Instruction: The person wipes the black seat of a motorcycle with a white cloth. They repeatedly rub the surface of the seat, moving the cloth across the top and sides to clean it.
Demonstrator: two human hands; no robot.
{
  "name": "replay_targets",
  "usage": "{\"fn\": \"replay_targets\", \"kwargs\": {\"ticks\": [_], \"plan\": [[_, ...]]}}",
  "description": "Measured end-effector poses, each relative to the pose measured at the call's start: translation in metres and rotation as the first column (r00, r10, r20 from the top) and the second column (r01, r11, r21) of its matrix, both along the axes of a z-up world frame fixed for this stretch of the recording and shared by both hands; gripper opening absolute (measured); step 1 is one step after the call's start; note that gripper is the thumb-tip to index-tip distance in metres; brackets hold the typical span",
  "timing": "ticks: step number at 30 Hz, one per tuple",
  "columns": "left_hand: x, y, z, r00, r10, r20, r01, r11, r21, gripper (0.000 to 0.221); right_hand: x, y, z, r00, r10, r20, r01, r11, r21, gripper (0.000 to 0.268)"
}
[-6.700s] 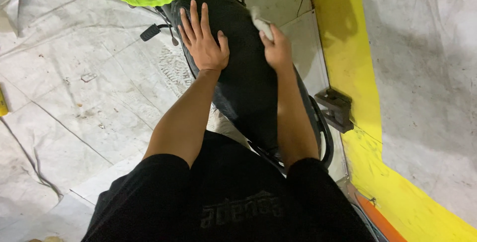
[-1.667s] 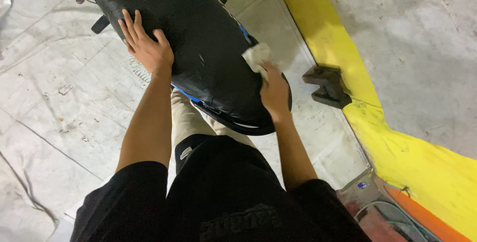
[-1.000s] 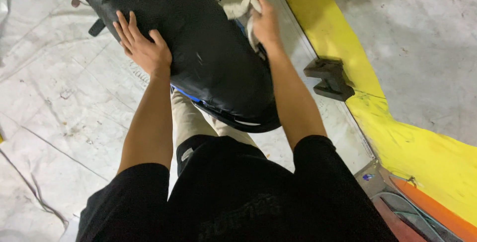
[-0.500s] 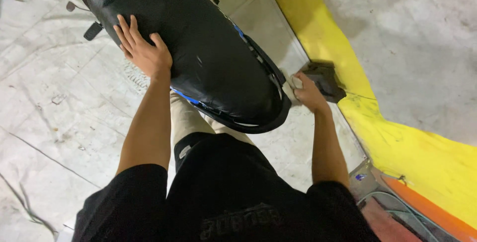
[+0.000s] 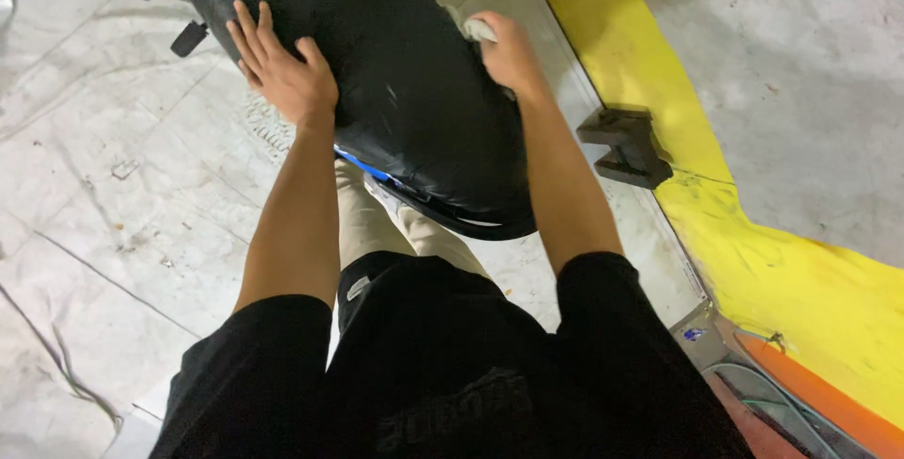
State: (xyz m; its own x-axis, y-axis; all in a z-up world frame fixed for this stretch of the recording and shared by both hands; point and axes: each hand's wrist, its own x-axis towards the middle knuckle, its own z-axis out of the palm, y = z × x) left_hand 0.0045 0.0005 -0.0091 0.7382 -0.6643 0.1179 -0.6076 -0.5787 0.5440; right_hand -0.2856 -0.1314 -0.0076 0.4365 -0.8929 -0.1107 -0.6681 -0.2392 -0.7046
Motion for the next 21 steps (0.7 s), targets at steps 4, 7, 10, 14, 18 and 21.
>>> {"fn": "replay_targets", "kwargs": {"ticks": [4,7,10,14,18,21], "plan": [[0.001,0.002,0.004,1.0,-0.004,-0.027,0.004,1.0,-0.02,0.062,-0.043,0.05,0.025,1.0,-0.026,-0.009,0.027,0.989,0.148,0.039],[0.002,0.003,0.009,0.999,-0.008,-0.045,0.008,1.0,0.012,0.063,-0.079,0.107,0.043,0.999,0.032,-0.041,-0.036,0.994,-0.099,0.058],[0.0,0.001,0.003,0.999,-0.024,-0.028,0.024,1.0,-0.001,0.061,-0.106,0.165,0.071,0.995,0.078,-0.07,-0.09,0.976,-0.199,0.057],[0.001,0.005,0.006,0.999,-0.037,-0.016,0.037,0.999,0.013,0.061,-0.115,0.224,0.091,0.996,0.071,0.046,-0.068,0.995,-0.067,0.046],[0.002,0.006,0.018,0.997,-0.033,-0.065,0.036,0.998,0.049,0.063,-0.101,0.236,0.126,0.995,-0.012,0.1,-0.004,0.987,0.158,0.03],[0.009,0.011,0.007,0.994,-0.089,-0.069,0.089,0.996,-0.004,0.061,-0.15,0.218,0.083,0.962,-0.273,0.03,0.243,0.898,0.368,0.037]]}}
